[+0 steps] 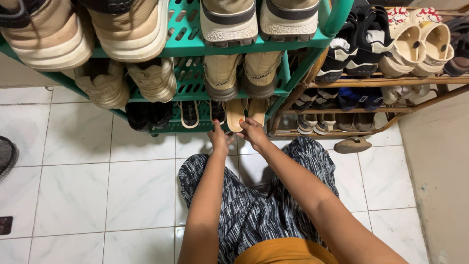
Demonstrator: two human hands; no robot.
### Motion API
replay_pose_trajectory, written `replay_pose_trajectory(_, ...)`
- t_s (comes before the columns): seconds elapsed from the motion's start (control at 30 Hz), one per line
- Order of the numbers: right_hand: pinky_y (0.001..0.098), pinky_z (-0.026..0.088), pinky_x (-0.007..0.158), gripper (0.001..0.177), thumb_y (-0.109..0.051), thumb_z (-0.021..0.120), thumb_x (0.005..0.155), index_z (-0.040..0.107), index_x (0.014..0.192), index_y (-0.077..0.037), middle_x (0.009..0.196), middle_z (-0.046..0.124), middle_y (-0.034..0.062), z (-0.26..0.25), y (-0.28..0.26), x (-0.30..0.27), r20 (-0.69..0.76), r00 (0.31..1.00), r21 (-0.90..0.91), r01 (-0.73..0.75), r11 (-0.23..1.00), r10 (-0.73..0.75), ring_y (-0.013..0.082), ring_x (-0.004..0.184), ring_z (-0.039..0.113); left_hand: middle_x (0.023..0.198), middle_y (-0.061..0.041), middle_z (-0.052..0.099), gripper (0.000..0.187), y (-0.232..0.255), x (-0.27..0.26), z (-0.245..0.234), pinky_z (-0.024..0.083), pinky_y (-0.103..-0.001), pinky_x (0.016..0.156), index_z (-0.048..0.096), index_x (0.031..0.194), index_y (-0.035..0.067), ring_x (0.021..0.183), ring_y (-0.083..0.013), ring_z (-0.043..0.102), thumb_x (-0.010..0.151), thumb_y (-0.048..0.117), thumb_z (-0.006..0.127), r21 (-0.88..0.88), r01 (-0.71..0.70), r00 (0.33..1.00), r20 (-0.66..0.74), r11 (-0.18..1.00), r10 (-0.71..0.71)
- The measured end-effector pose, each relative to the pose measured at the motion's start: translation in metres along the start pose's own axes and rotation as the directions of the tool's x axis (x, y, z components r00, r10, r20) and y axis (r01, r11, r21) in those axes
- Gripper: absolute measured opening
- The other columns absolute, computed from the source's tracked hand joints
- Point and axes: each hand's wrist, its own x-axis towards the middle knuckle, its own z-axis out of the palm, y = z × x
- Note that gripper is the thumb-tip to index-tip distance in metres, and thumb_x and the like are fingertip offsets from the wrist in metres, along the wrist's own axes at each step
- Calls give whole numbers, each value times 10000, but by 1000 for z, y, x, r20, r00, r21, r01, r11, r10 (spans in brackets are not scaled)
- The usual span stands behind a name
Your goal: The person organizes a shoe rack by picking up various shoes from the floor and shelves, inspecting them, and placing them back in an orderly fashion. The person handles sneakers, sandals, and slippers, moving them between the floor and the rack.
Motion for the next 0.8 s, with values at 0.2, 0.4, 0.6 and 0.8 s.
replay_pose_trajectory(0.2,294,599,784,238,-223,631,1000,661,1189,-82,1005,691,22,-10,-7,-8,4,1000,2,-17,1000,17,136,838,666,992,-199,742,366,12,36,-14,643,-349,690,532,1253,-78,843,-304,765,1021,204,561,-154,-62,991,108,986,79)
replay_pose_trajectory(0.4,295,599,821,255,-240,635,1000,652,1203,-85,1047,711,24,-9,-8,-7,26,999,6,-30,1000,29,137,896,688,923,-214,718,302,11,36,-21,646,-353,699,576,1182,-110,790,-316,767,1027,148,569,-192,-125,992,-26,973,122)
replay_pose_trajectory(0.6,297,604,838,265,-224,641,991,651,1219,-89,1046,711,14,-5,-4,-6,29,999,6,-23,1000,23,135,897,690,1034,-196,708,366,10,22,-19,637,-367,694,544,1247,-51,825,-300,761,1032,245,547,-196,-73,997,-43,978,66)
replay_pose_trajectory(0.8,300,619,788,276,-215,673,1004,674,1247,-86,942,624,-10,-5,4,-4,44,999,-1,20,1000,-20,101,791,617,1131,-99,626,525,10,-45,-9,579,-321,629,489,1345,53,764,-166,665,1040,473,568,153,27,980,189,988,-56)
